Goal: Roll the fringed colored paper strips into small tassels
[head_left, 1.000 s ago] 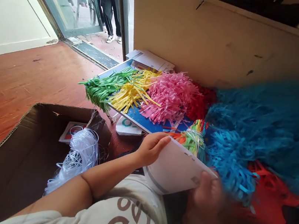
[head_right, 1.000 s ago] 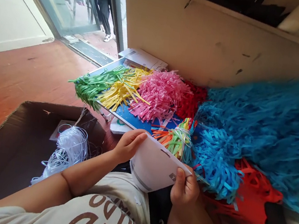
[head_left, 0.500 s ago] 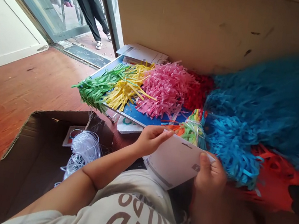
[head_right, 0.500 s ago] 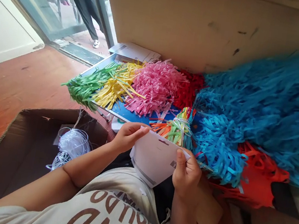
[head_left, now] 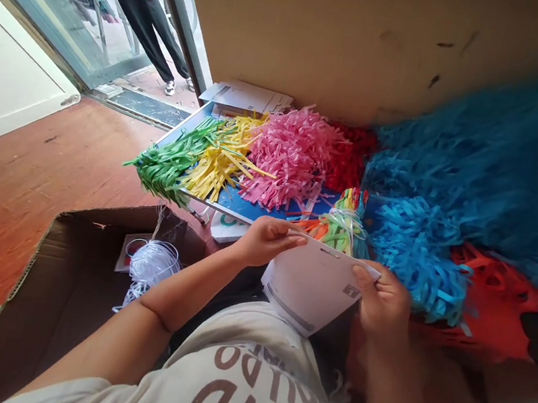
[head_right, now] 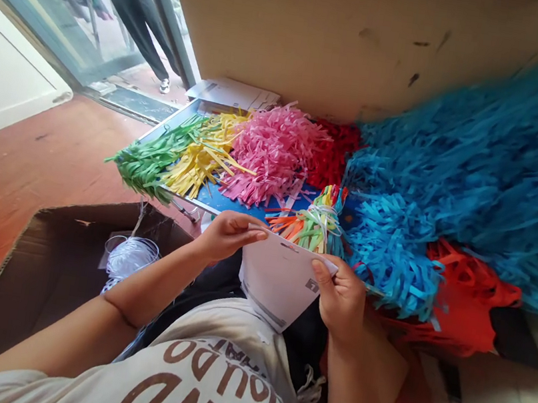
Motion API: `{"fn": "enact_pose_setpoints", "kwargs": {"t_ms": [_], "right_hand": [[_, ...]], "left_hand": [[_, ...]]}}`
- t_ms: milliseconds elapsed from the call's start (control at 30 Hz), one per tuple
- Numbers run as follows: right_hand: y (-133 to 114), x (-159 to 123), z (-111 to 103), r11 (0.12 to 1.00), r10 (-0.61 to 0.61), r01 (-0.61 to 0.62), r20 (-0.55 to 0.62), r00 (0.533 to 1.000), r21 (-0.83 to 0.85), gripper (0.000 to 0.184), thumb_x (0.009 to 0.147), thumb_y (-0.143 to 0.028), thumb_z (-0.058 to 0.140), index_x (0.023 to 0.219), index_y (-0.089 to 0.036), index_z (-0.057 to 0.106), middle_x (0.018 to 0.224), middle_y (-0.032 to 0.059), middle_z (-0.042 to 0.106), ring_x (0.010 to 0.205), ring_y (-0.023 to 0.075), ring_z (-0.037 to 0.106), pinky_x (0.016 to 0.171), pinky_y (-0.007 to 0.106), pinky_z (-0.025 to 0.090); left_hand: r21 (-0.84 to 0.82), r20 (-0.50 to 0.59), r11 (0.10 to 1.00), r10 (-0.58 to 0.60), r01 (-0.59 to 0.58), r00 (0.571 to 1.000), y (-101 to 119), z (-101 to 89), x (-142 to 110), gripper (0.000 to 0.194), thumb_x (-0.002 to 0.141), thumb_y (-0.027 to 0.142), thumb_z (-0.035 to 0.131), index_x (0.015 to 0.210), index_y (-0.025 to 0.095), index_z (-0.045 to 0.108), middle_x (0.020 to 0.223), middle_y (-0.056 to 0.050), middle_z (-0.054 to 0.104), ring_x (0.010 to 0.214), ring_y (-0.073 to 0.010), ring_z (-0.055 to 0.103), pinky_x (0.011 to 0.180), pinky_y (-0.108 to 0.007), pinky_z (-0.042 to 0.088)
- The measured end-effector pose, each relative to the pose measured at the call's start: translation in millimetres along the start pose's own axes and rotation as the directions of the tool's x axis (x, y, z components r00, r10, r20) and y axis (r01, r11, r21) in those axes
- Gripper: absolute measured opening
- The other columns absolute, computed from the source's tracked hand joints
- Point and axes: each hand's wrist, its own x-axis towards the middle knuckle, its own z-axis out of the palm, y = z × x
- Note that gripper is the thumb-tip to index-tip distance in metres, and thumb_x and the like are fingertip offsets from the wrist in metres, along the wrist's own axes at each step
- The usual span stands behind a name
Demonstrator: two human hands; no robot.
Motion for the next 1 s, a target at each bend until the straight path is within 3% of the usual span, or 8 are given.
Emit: {"fn": "enact_pose_setpoints", "kwargs": {"t_ms": [133, 200, 333, 433, 633, 767, 933, 1000], "right_hand": [[-16.4, 13.6, -10.1, 0.998, 0.062, -0.061, 0.183, 0.981, -0.011, 0.031, 0.079, -0.047, 0.071, 0.091, -0.018, 0.076, 0.079, 0.0035, 0.074, 0.067, 0.0189, 0.067, 0.057, 0.027, 0.052], [-27.7, 22.1, -16.8, 0.998, 0.040, -0.026, 0.262, 0.964, -0.058, 0.030, 0.078, -0.046, 0.072, 0.090, -0.020, 0.078, 0.082, 0.0041, 0.076, 0.069, 0.0202, 0.068, 0.058, 0.027, 0.053], [-39.8, 29.9, -25.2, 0.980, -0.078, 0.110, 0.188, 0.979, -0.165, 0.029, 0.082, -0.048, 0.066, 0.087, -0.022, 0.079, 0.083, 0.0042, 0.076, 0.073, 0.0212, 0.069, 0.064, 0.030, 0.053], [-36.5, 25.6, -27.8, 0.980, -0.081, 0.110, 0.175, 0.981, -0.166, 0.031, 0.083, -0.048, 0.064, 0.088, -0.022, 0.079, 0.081, 0.0037, 0.076, 0.071, 0.0207, 0.068, 0.064, 0.029, 0.053], [-27.8, 13.7, -35.6, 0.991, -0.018, 0.037, 0.145, 0.989, -0.132, 0.032, 0.083, -0.049, 0.065, 0.089, -0.021, 0.079, 0.078, 0.0031, 0.075, 0.069, 0.0195, 0.067, 0.062, 0.028, 0.052], [-24.3, 11.4, -40.1, 0.994, -0.008, 0.025, 0.146, 0.989, -0.110, 0.032, 0.082, -0.049, 0.065, 0.086, -0.020, 0.078, 0.079, 0.0042, 0.075, 0.071, 0.0202, 0.068, 0.063, 0.028, 0.052], [-3.7, 2.8, -36.2, 0.975, 0.144, -0.166, 0.146, 0.979, 0.150, 0.050, 0.076, -0.053, 0.075, 0.110, -0.018, 0.071, 0.081, 0.0046, 0.075, 0.067, 0.0203, 0.068, 0.061, 0.030, 0.054], [4.9, -3.8, -33.1, 0.953, 0.171, -0.198, 0.131, 0.976, 0.231, 0.049, 0.074, -0.055, 0.076, 0.105, -0.017, 0.072, 0.081, 0.0051, 0.075, 0.070, 0.0215, 0.069, 0.064, 0.032, 0.055]], "left_hand": [[-0.011, -0.009, 1.000, -0.019, 0.019, 1.000, 3.5, 3.1, 1.2, 0.046, 0.079, 0.055, 0.072, 0.086, 0.010, 0.078, 0.082, -0.010, 0.075, 0.074, -0.0184, 0.066, 0.065, -0.025, 0.049], [-0.010, -0.024, 1.000, -0.020, 0.020, 1.000, 6.4, 8.0, 2.9, 0.046, 0.079, 0.056, 0.072, 0.085, 0.011, 0.078, 0.079, -0.009, 0.074, 0.071, -0.0167, 0.064, 0.064, -0.024, 0.048], [-0.068, -0.091, 0.996, -0.065, 0.059, 0.994, 11.8, 21.1, 4.9, 0.049, 0.079, 0.060, 0.070, 0.083, 0.012, 0.077, 0.083, -0.007, 0.073, 0.073, -0.0152, 0.062, 0.064, -0.023, 0.046], [-0.107, -0.004, 0.988, -0.116, 0.115, 0.993, 12.5, 27.9, 5.3, 0.047, 0.076, 0.059, 0.073, 0.084, 0.012, 0.078, 0.089, -0.008, 0.073, 0.076, -0.0156, 0.061, 0.065, -0.023, 0.046], [-0.155, 0.053, 0.973, -0.166, 0.173, 0.985, 7.2, 35.9, 11.8, 0.045, 0.074, 0.054, 0.077, 0.077, 0.009, 0.076, 0.074, -0.004, 0.067, 0.066, -0.0113, 0.057, 0.060, -0.021, 0.043], [-0.144, 0.184, 0.947, -0.261, 0.288, 0.948, 8.6, 42.0, 14.2, 0.046, 0.069, 0.050, 0.083, 0.090, 0.010, 0.079, 0.078, -0.006, 0.072, 0.068, -0.0151, 0.063, 0.063, -0.024, 0.049], [-0.226, 0.156, 0.905, -0.332, 0.361, 0.930, 11.7, 47.9, 12.7, 0.045, 0.064, 0.047, 0.087, 0.086, 0.009, 0.079, 0.073, -0.008, 0.074, 0.066, -0.0183, 0.067, 0.062, -0.027, 0.052], [-0.300, 0.137, 0.874, -0.356, 0.381, 0.924, 12.2, 48.9, 13.0, 0.043, 0.062, 0.043, 0.089, 0.085, 0.008, 0.079, 0.076, -0.009, 0.075, 0.068, -0.0192, 0.069, 0.065, -0.028, 0.054]]}}
